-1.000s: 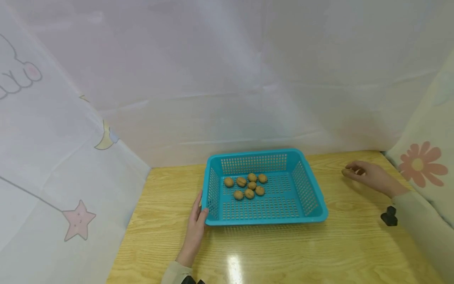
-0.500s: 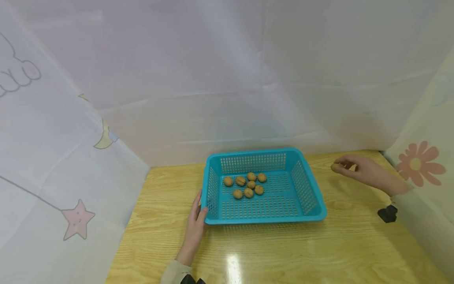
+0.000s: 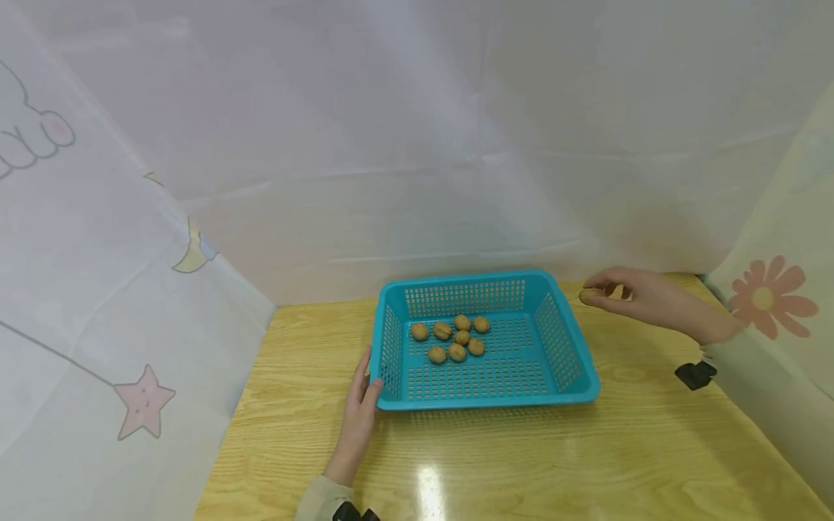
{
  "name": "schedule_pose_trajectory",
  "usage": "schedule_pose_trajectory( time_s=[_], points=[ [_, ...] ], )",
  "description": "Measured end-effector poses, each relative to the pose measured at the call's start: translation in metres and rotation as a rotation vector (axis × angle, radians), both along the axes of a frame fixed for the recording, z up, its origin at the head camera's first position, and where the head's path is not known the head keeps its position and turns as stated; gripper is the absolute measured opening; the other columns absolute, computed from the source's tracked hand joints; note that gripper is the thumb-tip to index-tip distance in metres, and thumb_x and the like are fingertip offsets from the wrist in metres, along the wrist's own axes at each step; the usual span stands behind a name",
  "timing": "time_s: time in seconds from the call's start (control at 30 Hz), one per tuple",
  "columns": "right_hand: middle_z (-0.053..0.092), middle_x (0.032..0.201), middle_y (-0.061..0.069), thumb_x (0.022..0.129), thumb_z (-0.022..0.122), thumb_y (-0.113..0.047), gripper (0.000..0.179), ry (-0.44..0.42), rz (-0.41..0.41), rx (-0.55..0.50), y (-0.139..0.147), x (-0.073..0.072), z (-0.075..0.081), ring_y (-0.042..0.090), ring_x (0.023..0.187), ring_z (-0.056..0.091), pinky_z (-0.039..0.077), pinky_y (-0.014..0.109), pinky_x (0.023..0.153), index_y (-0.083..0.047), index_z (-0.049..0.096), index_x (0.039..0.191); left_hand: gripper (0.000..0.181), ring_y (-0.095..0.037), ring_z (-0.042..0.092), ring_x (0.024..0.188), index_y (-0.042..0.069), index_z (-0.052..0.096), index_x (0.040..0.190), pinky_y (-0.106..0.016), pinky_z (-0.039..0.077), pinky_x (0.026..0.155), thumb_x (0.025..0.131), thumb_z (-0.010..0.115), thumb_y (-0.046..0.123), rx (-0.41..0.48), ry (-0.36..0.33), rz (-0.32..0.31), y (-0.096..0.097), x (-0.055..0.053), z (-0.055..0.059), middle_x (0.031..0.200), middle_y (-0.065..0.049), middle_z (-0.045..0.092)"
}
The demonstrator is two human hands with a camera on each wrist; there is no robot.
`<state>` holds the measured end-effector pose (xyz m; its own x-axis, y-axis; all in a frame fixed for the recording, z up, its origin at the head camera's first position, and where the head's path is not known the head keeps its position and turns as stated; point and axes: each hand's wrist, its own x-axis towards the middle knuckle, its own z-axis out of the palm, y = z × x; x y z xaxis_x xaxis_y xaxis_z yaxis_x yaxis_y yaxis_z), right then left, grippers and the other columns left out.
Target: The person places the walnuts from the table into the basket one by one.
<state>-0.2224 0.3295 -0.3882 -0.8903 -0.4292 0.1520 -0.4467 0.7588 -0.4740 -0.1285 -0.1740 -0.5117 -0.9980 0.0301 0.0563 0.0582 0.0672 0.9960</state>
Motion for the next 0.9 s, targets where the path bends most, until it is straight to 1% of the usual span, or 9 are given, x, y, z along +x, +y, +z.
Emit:
schedule_pose_trajectory(
  time_s=[0.23, 0.37, 0.53, 0.63, 0.77, 0.87, 0.9],
  points=[
    [0.067, 0.109, -0.009, 0.102, 0.070, -0.025, 0.028, 0.029, 0.082, 0.048, -0.022, -0.008, 0.014, 0.006, 0.094, 0.060, 0.052, 0.034, 0.077, -0.015, 0.070, 0.128, 0.060, -0.045, 0.049, 0.137, 0.025, 0.022, 0.168, -0.049, 0.052, 0.101, 0.112, 0.044, 0.021, 0.011, 0.004, -0.001, -0.001, 0.000, -0.001, 0.154, -0.027, 0.045],
    [0.067, 0.109, -0.010, 0.102, 0.070, -0.026, 0.028, 0.015, 0.118, 0.043, -0.036, -0.013, 0.021, 0.007, 0.095, 0.060, 0.053, 0.038, 0.079, -0.016, 0.069, 0.128, 0.060, -0.045, 0.049, 0.137, 0.024, 0.022, 0.168, -0.049, 0.052, 0.102, 0.112, 0.044, 0.021, 0.010, 0.004, -0.001, -0.002, 0.000, -0.001, 0.154, -0.028, 0.045],
    [0.068, 0.108, -0.008, 0.101, 0.071, -0.025, 0.028, 0.013, 0.160, 0.031, -0.058, -0.021, 0.028, 0.011, 0.096, 0.061, 0.054, 0.042, 0.080, -0.013, 0.070, 0.127, 0.061, -0.045, 0.050, 0.137, 0.022, 0.022, 0.168, -0.048, 0.053, 0.101, 0.112, 0.045, 0.020, 0.013, 0.002, 0.004, -0.002, 0.000, -0.001, 0.153, -0.028, 0.046],
    [0.070, 0.108, -0.006, 0.100, 0.072, -0.023, 0.026, 0.018, 0.182, 0.028, -0.073, -0.026, 0.029, 0.014, 0.096, 0.063, 0.055, 0.043, 0.080, -0.011, 0.072, 0.124, 0.061, -0.045, 0.049, 0.137, 0.021, 0.022, 0.168, -0.048, 0.053, 0.101, 0.111, 0.045, 0.020, 0.018, 0.001, 0.007, -0.002, -0.001, -0.001, 0.153, -0.028, 0.046],
    [0.071, 0.109, -0.002, 0.099, 0.073, -0.020, 0.026, 0.024, 0.223, 0.016, -0.092, -0.034, 0.027, 0.018, 0.096, 0.065, 0.055, 0.046, 0.081, -0.009, 0.073, 0.123, 0.062, -0.045, 0.049, 0.138, 0.020, 0.022, 0.168, -0.049, 0.052, 0.101, 0.111, 0.046, 0.019, 0.019, 0.006, 0.008, -0.001, -0.001, -0.002, 0.153, -0.028, 0.046],
    [0.072, 0.110, -0.001, 0.099, 0.073, -0.021, 0.028, 0.018, 0.243, 0.008, -0.106, -0.039, 0.023, 0.017, 0.096, 0.065, 0.055, 0.048, 0.083, -0.008, 0.073, 0.124, 0.061, -0.045, 0.049, 0.137, 0.021, 0.022, 0.168, -0.049, 0.052, 0.101, 0.112, 0.045, 0.020, 0.005, 0.007, 0.007, 0.000, -0.001, -0.002, 0.153, -0.028, 0.046],
    [0.072, 0.110, -0.001, 0.099, 0.073, -0.021, 0.028, 0.013, 0.248, 0.005, -0.109, -0.041, 0.021, 0.016, 0.096, 0.065, 0.055, 0.048, 0.084, -0.009, 0.073, 0.124, 0.061, -0.046, 0.049, 0.137, 0.020, 0.022, 0.168, -0.049, 0.053, 0.101, 0.112, 0.045, 0.020, 0.000, 0.011, 0.005, 0.000, -0.001, -0.002, 0.153, -0.029, 0.045]
  ],
)
